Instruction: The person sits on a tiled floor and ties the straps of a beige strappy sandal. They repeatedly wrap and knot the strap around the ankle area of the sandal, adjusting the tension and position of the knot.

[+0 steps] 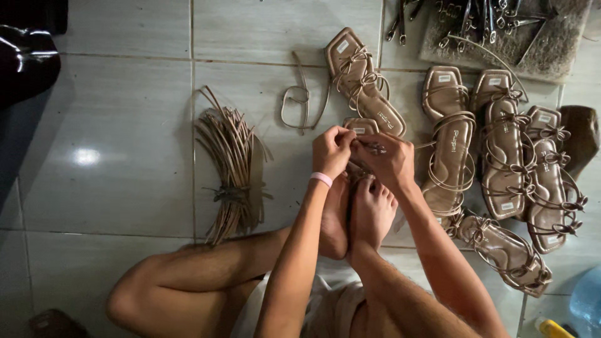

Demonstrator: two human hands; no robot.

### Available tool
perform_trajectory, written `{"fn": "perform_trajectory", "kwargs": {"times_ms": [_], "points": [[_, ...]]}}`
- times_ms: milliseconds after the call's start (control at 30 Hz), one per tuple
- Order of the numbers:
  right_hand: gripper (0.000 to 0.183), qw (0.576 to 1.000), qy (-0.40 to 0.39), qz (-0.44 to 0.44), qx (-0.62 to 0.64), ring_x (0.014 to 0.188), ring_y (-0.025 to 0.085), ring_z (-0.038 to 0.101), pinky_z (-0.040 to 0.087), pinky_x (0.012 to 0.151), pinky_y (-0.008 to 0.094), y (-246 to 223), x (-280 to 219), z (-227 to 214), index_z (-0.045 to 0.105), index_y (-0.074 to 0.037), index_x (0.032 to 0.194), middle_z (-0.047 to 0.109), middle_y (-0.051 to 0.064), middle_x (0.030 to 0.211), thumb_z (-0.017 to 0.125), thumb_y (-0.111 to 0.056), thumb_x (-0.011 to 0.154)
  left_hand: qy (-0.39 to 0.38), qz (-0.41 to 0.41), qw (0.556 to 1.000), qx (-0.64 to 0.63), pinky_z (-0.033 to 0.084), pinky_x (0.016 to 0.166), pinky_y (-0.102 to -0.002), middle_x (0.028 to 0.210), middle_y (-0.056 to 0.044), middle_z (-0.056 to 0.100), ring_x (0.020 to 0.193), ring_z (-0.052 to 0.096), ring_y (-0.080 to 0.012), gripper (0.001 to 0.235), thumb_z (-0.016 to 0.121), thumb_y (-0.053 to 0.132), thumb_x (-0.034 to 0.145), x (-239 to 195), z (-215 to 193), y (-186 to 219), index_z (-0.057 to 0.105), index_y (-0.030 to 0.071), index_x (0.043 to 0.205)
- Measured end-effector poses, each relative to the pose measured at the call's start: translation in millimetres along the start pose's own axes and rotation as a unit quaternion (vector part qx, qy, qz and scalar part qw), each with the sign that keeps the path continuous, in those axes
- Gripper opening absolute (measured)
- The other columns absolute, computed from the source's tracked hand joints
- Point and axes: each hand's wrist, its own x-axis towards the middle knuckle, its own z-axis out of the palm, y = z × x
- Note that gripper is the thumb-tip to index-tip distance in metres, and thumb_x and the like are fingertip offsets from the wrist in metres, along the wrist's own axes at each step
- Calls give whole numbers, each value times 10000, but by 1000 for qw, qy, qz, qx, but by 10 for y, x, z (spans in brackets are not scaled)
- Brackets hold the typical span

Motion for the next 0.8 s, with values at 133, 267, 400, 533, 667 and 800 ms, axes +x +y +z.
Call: {"fn": "perform_trajectory", "kwargs": {"times_ms": [133, 267, 400, 533, 667, 800], "points": [[387, 995, 27, -91, -20, 964, 294, 740, 583, 829, 373, 36, -102, -153, 758, -72, 1192, 746, 154, 1114, 835, -150, 821, -95, 45, 989, -103, 566, 766, -346, 977, -134, 741, 851, 727, -246, 272, 728, 178, 919, -65, -209, 143, 633, 78, 1153], [305, 994, 30, -65, -81, 1027, 307, 717, 580, 900, 391, 75, -281, -305, 766, -93, 1174, 735, 138, 1145, 792, -89, 870, -177, 144, 973, -21, 544, 889, -402, 1079, -137, 735, 1003, 706, -320, 593, 742, 89, 811, -155, -317, 290, 577, 131, 1379], [290, 991, -29, -60, -118, 955, 275, 713, 568, 807, 386, 102, -313, -351, 756, -94, 1159, 749, 99, 1093, 764, -76, 870, -129, 207, 966, 81, 530, 900, -438, 1089, -102, 763, 967, 675, -362, 326, 739, 105, 846, -159, -216, 364, 700, 172, 1163], [338, 969, -29, -142, -200, 893, 231, 708, 537, 752, 376, 123, -335, -342, 774, -142, 1167, 757, 49, 1027, 721, -34, 851, -122, 173, 975, 73, 529, 870, -442, 1028, -117, 745, 965, 674, -362, 212, 731, 152, 897, -139, -145, 260, 708, 158, 1108], [336, 952, -31, -163, -257, 832, 206, 693, 511, 696, 361, 109, -338, -364, 777, -145, 1115, 740, 19, 936, 698, 3, 824, -122, 164, 975, 88, 525, 831, -451, 958, -133, 727, 939, 672, -365, 197, 753, 189, 880, -91, -122, 201, 711, 135, 1064], [315, 947, -20, -193, -256, 851, 200, 689, 504, 705, 351, 182, -405, -390, 761, -135, 1085, 729, 13, 941, 705, -21, 798, -125, 168, 976, 59, 530, 826, -438, 972, -128, 739, 927, 679, -352, 177, 765, 187, 877, -106, -131, 158, 724, 133, 1041]]}}
